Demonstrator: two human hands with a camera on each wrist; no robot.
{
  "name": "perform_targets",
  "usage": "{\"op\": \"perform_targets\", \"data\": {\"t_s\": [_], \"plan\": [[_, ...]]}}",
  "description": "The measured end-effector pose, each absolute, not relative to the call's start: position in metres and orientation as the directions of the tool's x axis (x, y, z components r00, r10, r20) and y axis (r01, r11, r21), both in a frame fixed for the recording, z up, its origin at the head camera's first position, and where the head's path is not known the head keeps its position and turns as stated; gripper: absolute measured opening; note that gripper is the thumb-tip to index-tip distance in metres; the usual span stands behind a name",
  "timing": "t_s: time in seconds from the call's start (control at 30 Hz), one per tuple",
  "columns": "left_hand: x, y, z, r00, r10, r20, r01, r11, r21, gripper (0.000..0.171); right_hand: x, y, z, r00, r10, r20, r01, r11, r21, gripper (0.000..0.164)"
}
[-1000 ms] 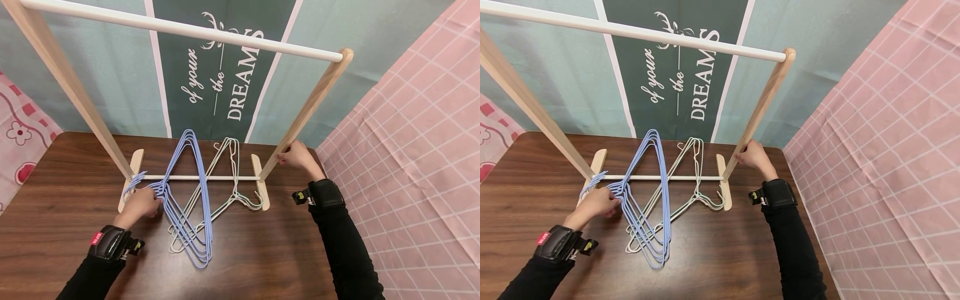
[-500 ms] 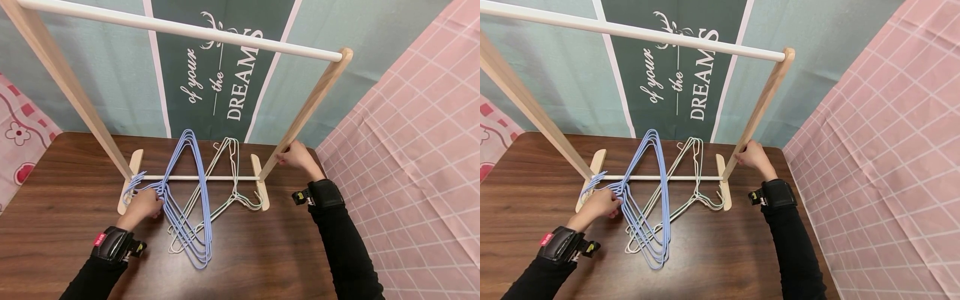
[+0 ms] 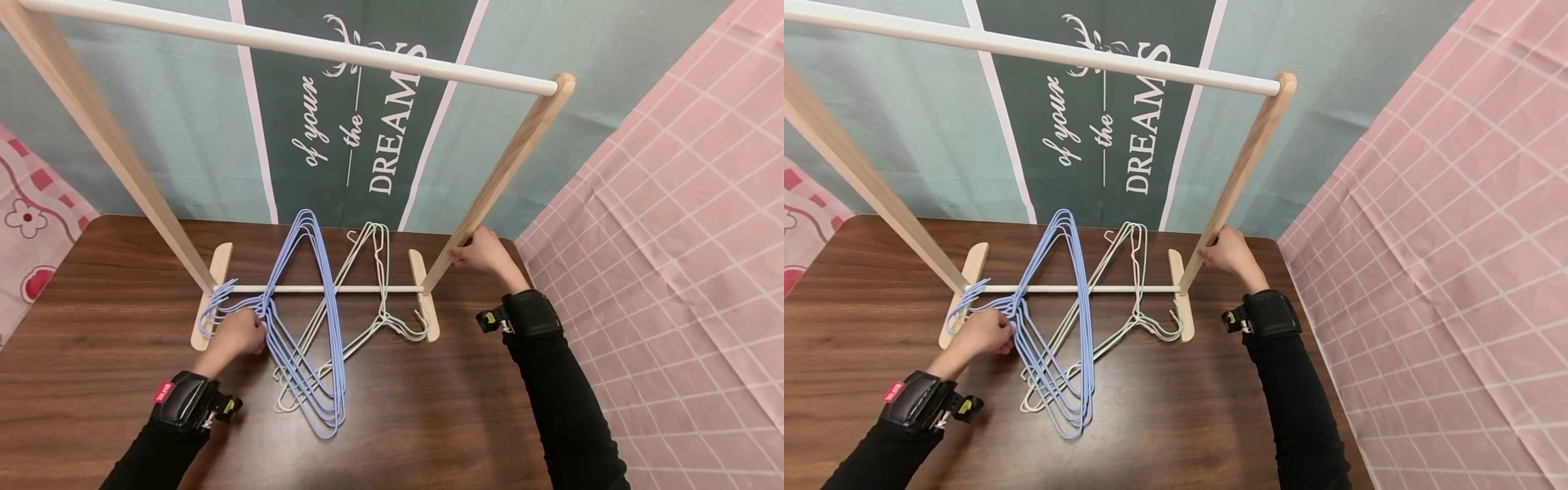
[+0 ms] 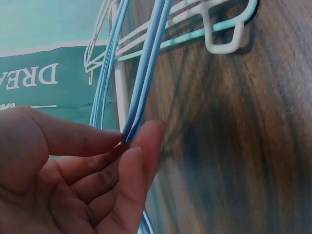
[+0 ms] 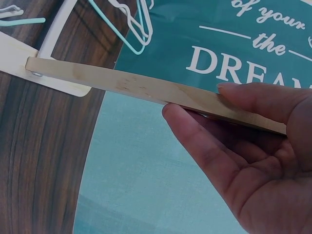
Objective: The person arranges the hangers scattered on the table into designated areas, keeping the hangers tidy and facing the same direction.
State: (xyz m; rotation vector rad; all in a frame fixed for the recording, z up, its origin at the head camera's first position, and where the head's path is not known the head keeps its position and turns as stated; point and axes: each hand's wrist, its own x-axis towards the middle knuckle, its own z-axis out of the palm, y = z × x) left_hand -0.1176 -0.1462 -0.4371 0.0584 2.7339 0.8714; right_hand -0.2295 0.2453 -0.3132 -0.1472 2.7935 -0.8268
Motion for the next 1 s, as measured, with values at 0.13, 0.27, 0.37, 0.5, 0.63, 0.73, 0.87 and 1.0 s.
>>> {"op": "perform_targets", "data": {"t_s": [0.13,0.27,0.37,0.5,0.63,0.73,0.87,1.0], "plan": [[-0.116,-0.144,-0.437,-0.973,0.093,-0.21,-0.048,0.813,0.58,0.026,-0.229,0.245,-0.313,-0.969,-0.157,-0.193,-0.022,0.825,-0.564,0.029],[-0.114,-0.143,-0.435,-0.977,0.072,-0.202,-0.063,0.803,0.593,0.026,-0.229,0.245,-0.314,-0.969,-0.15,-0.196,-0.012,0.82,-0.573,0.03],[-0.112,-0.143,-0.433,-0.975,0.052,-0.215,-0.09,0.793,0.602,0.026,-0.229,0.244,-0.314,-0.969,-0.151,-0.194,-0.011,0.814,-0.581,0.031],[-0.109,-0.144,-0.433,-0.976,0.035,-0.217,-0.108,0.782,0.613,0.027,-0.229,0.244,-0.314,-0.969,-0.152,-0.194,-0.009,0.808,-0.589,0.031],[-0.107,-0.145,-0.434,-0.98,0.025,-0.198,-0.106,0.775,0.623,0.027,-0.229,0.243,-0.314,-0.97,-0.15,-0.192,-0.011,0.813,-0.583,0.029],[-0.106,-0.145,-0.433,-0.983,0.012,-0.181,-0.106,0.773,0.625,0.026,-0.229,0.244,-0.314,-0.969,-0.153,-0.192,-0.016,0.821,-0.571,0.028],[-0.105,-0.145,-0.432,-0.987,-0.003,-0.161,-0.107,0.757,0.645,0.025,-0.229,0.244,-0.313,-0.969,-0.155,-0.194,-0.018,0.824,-0.567,0.028],[-0.102,-0.144,-0.43,-0.987,-0.015,-0.158,-0.119,0.729,0.674,0.024,-0.229,0.245,-0.313,-0.968,-0.158,-0.195,-0.018,0.819,-0.573,0.028]]}}
